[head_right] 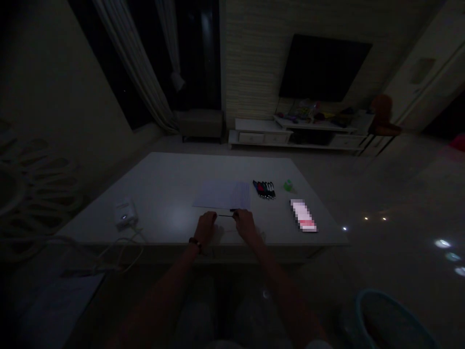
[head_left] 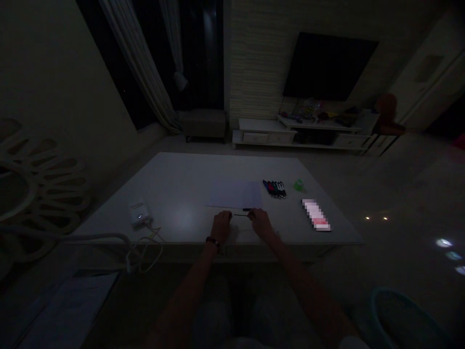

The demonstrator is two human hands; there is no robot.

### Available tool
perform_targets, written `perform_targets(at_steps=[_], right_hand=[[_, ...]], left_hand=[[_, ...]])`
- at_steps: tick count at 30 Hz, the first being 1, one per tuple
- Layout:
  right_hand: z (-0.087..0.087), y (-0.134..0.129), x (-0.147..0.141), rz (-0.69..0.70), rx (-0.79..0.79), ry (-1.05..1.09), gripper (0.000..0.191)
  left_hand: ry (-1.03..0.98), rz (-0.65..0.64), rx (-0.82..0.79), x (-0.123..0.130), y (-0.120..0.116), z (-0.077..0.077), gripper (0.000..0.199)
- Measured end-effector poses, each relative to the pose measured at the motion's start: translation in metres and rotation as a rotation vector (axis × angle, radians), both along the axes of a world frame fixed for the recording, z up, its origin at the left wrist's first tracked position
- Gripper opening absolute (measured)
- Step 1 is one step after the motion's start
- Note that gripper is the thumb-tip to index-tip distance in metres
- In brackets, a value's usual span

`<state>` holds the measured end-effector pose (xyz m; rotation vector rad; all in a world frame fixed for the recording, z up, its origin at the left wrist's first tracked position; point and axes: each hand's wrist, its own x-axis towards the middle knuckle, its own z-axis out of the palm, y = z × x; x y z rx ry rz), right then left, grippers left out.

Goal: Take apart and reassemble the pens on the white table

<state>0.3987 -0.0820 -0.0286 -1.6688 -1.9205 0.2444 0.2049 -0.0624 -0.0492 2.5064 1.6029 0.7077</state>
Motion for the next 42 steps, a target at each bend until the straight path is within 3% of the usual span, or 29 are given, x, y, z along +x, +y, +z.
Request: perform_targets(at_steps=[7,14,22,34,42], right_hand=[[0.012,0.001,0.004,0.038,0.016,-0.031,0.011],[0.012,0.008,-0.001,0.186,-0.014,-0.059,0.009],[0.006,0.009,-0.004,0.108,-0.129,0.208,0.013],[0.02,0.007,-0.007,0.095,-0.236,0.388,0.013],[0.017,0.006,-0.006,0.129,-0.154,0.366,0.014]], left_hand=[[0.091,0.002,-0.003,0.002,-0.004,0.006,0.021],[0.222,-0.119,0.046,0.004,-0.007,0.004,0.02],[0.243,-0.117,0.097,0.005,-0.01,0.004,0.019],[0.193,-0.065,0.058,0.006,-0.011,0.002,0.021],[0.193,-0.104,0.073,0.006,-0.011,-0.001,0.022]])
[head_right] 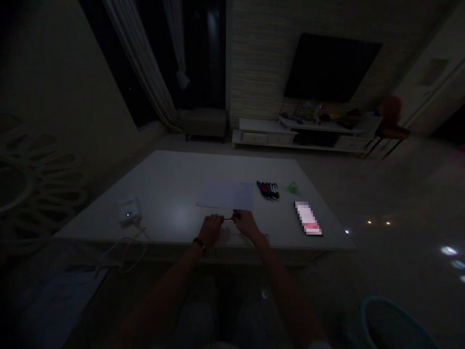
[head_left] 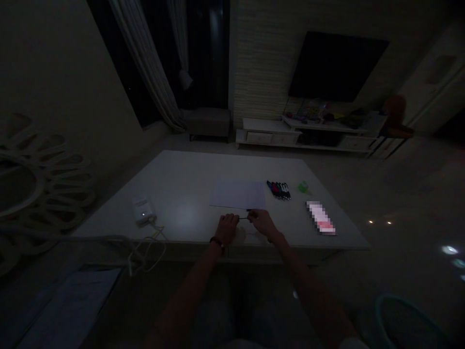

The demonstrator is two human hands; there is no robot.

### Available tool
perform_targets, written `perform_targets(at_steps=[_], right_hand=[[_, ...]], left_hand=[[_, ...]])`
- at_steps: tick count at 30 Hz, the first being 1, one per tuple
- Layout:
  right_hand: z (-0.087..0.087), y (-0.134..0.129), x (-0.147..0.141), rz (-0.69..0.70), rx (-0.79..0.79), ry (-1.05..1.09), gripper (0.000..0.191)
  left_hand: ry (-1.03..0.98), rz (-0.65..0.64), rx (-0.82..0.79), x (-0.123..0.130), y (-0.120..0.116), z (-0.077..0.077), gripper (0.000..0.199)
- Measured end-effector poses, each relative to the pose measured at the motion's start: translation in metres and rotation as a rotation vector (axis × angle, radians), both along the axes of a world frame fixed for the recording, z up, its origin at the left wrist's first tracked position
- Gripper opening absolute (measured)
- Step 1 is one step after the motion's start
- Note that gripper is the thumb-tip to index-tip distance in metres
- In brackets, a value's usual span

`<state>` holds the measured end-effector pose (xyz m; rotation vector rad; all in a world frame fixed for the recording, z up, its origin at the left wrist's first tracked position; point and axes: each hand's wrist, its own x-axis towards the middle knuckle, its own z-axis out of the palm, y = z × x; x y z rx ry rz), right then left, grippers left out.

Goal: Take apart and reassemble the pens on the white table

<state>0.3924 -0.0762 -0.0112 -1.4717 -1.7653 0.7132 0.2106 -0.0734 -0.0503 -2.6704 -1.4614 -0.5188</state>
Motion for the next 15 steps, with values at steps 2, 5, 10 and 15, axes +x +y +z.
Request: perform_targets(at_steps=[2,5,10,15], right_hand=[[-0.001,-0.003,-0.002,-0.007,0.004,0.023,0.015],[-0.001,-0.008,-0.003,-0.026,0.01,0.027,0.016],[-0.001,-0.007,0.002,0.036,-0.035,0.08,0.022],[-0.02,0.002,0.019,-0.207,0.032,0.074,0.027]], left_hand=[[0.005,0.013,0.006,0.001,0.0,0.0,0.025],[0.024,-0.017,0.005,0.001,-0.002,0.003,0.03],[0.053,-0.008,-0.051,-0.001,0.0,0.008,0.023],[0.043,0.088,-0.051,-0.001,0.004,0.006,0.022]])
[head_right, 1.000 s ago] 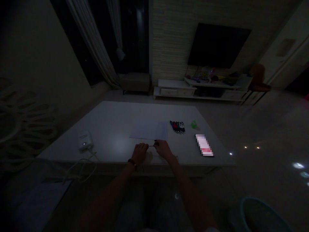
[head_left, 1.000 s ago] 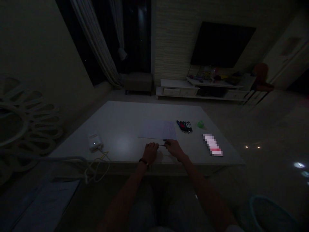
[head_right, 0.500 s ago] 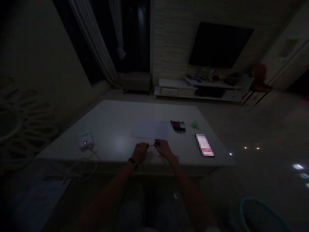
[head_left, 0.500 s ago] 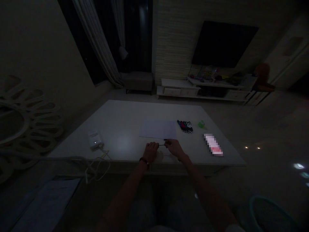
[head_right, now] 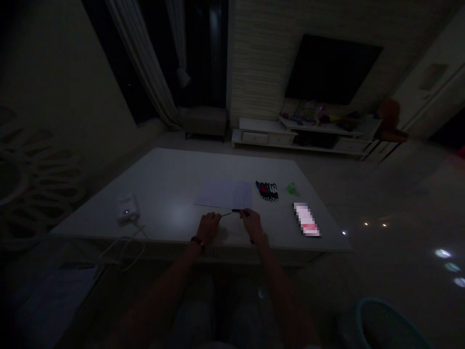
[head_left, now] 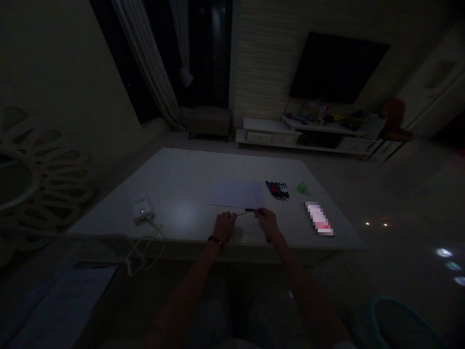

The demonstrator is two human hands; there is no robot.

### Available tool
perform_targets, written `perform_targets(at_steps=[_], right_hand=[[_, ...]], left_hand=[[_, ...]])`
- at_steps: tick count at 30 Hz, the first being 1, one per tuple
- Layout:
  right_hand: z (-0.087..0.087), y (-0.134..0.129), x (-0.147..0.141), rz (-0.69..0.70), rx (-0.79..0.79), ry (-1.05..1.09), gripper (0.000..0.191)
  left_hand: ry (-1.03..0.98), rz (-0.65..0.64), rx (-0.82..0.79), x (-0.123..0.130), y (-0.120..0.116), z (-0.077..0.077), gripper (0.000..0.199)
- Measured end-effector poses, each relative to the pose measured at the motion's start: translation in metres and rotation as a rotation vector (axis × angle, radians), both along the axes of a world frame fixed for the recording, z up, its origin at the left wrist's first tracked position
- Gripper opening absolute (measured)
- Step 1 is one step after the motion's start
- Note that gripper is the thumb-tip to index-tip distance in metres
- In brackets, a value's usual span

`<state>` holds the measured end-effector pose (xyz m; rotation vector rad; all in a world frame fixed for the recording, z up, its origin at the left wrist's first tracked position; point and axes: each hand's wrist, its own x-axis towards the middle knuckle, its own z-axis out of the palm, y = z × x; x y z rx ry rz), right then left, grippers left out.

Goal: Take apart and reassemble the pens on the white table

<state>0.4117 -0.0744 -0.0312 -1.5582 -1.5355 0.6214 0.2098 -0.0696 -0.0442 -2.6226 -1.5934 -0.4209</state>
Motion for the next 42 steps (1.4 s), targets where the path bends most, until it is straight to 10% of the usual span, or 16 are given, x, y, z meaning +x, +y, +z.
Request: perform_targets(at_steps=[16,27,42], right_hand=[[-0.023,0.027,-0.014,-0.007,-0.007,-0.333,0.015],[-0.006,0.001,-0.013,0.067,0.062,0.1,0.023],[0.014,-0.008,-0.019,0.143,0.115,0.07,0.022]], left_hand=[[-0.122,0.093,0.021,0.001,0.001,-0.005,0.024],[-0.055,0.03,0.01,-0.001,0.0,-0.004,0.023],[-0.021,0.006,0.004,-0.001,0.001,-0.006,0.022]])
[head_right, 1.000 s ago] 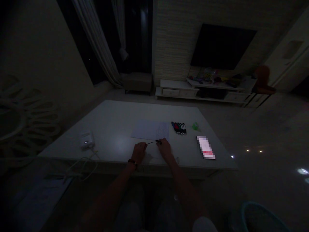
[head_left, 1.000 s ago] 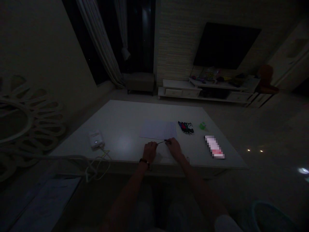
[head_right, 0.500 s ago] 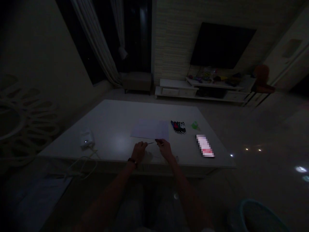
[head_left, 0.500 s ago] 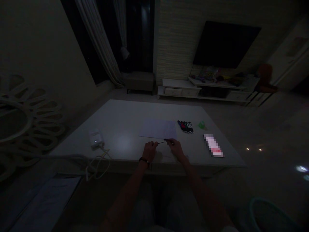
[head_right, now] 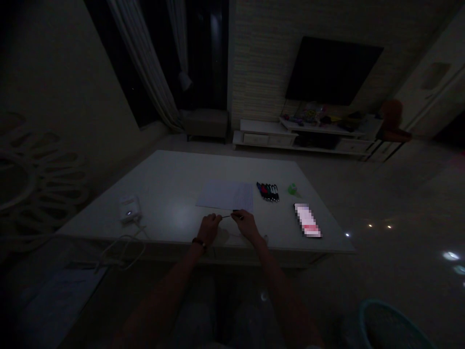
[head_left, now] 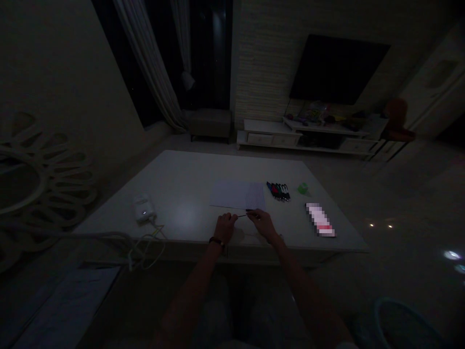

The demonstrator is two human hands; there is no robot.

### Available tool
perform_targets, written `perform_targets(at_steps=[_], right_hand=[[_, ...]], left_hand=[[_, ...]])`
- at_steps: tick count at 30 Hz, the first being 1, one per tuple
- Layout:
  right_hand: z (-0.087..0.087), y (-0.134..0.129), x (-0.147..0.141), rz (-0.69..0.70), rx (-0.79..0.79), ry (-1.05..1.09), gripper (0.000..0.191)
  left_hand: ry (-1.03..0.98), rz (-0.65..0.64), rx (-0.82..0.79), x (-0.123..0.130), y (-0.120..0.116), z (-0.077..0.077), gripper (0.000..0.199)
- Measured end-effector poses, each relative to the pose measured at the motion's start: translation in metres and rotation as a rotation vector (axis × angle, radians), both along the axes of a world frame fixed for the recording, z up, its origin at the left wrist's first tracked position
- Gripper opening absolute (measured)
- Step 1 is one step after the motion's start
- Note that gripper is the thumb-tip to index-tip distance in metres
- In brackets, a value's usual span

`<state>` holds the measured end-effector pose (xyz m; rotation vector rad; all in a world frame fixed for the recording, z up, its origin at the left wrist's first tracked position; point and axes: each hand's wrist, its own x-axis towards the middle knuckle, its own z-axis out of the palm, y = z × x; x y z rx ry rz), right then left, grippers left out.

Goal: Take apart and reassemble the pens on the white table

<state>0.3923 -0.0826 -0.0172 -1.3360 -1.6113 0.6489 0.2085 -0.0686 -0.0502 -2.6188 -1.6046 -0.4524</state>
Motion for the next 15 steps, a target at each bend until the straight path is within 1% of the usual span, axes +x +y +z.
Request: perform_targets(at_steps=[5,10,15], right_hand=[[0.0034,-0.0017,0.0016,0.022,-0.011,0.024,0.023],[0.0042,0.0006,0.0031,0.055,-0.06,0.033,0.026],[0.0026,0.0033,0.0067,0.086,-0.081,0.009,0.026]], left_hand=[[0.012,0.004,-0.042,0.0009,-0.001,0.0037,0.023],[0.025,-0.031,-0.023,0.0009,-0.0018,0.0041,0.022],[0.029,-0.026,-0.029,0.0012,-0.0015,0.0034,0.022]])
